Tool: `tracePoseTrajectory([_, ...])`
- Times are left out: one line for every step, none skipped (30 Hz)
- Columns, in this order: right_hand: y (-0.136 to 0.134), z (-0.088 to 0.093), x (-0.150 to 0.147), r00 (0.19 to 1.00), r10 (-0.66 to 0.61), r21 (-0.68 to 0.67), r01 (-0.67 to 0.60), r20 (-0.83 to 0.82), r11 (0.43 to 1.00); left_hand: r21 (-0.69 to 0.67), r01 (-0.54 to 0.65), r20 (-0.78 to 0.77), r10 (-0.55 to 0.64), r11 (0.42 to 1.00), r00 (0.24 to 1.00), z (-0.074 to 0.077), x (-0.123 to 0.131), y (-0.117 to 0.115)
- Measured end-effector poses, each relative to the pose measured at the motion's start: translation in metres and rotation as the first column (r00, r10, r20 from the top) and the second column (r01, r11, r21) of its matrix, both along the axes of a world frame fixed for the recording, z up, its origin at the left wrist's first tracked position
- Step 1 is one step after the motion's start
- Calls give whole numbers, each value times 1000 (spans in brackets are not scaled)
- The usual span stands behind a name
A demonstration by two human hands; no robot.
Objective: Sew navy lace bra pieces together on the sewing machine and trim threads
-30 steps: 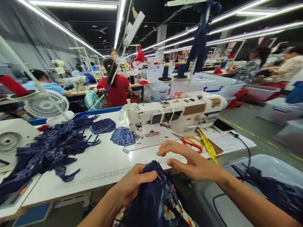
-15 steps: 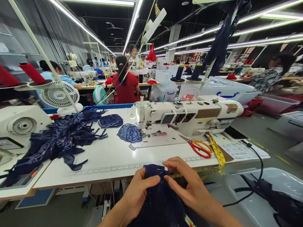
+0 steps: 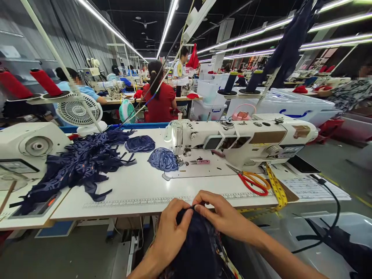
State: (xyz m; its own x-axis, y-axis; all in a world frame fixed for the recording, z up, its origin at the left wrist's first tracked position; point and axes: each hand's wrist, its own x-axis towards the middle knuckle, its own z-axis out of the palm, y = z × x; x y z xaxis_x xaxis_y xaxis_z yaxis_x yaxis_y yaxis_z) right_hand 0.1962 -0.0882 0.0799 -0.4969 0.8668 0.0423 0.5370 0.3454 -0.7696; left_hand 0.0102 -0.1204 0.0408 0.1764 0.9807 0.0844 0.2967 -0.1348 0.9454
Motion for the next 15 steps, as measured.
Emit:
tracePoseTrajectory([6,-2,2,1000,-8,-2,7,-7,1000,-75,-9,60,14,997,998,-2,-1,2])
tracePoseTrajectory([12,-5,6,1000,-27,17,27,-5,999,-162,-14,130,35,987,991,-4,-2,4])
tracePoseTrajectory([19,-10,12,998,-62,65,61,13,996,-254,-8,205,62,967,977,-6,-2,6])
tracePoseTrajectory([27,-15,18,992,-115,143,106,54,984,-340,7,274,92,940,957,-8,-3,7])
tracePoseTrajectory([35,-22,25,978,-179,235,150,106,960,-407,26,328,120,913,937,-9,-3,8])
tracePoseTrajectory([42,-29,33,956,-246,328,184,159,927,-450,47,370,139,892,918,-10,-4,9])
tracePoseTrajectory([50,-36,39,930,-308,406,206,203,890,-469,65,400,147,881,905,-10,-3,11])
tracePoseTrajectory([58,-42,45,904,-360,462,224,231,858,-468,73,420,149,881,895,-9,-3,13])
tracePoseTrajectory([65,-47,49,882,-401,502,238,247,832,-456,73,431,148,887,890,-9,-3,16])
tracePoseTrajectory([73,-51,51,866,-430,528,248,255,812,-442,65,437,152,895,886,-8,-2,19])
tracePoseTrajectory([81,-54,51,854,-450,550,252,261,797,-430,56,443,157,901,883,-8,-2,22])
tracePoseTrajectory([89,-55,50,844,-462,572,243,274,783,-427,49,449,165,903,878,-8,-2,25])
tracePoseTrajectory([98,-56,48,835,-465,591,224,294,775,-431,46,456,174,901,873,-7,-1,29])
tracePoseTrajectory([107,-56,45,827,-463,603,199,320,772,-442,47,466,185,896,865,-7,-2,32])
tracePoseTrajectory([116,-57,42,819,-456,609,172,349,774,-458,53,477,196,887,857,-7,-2,34])
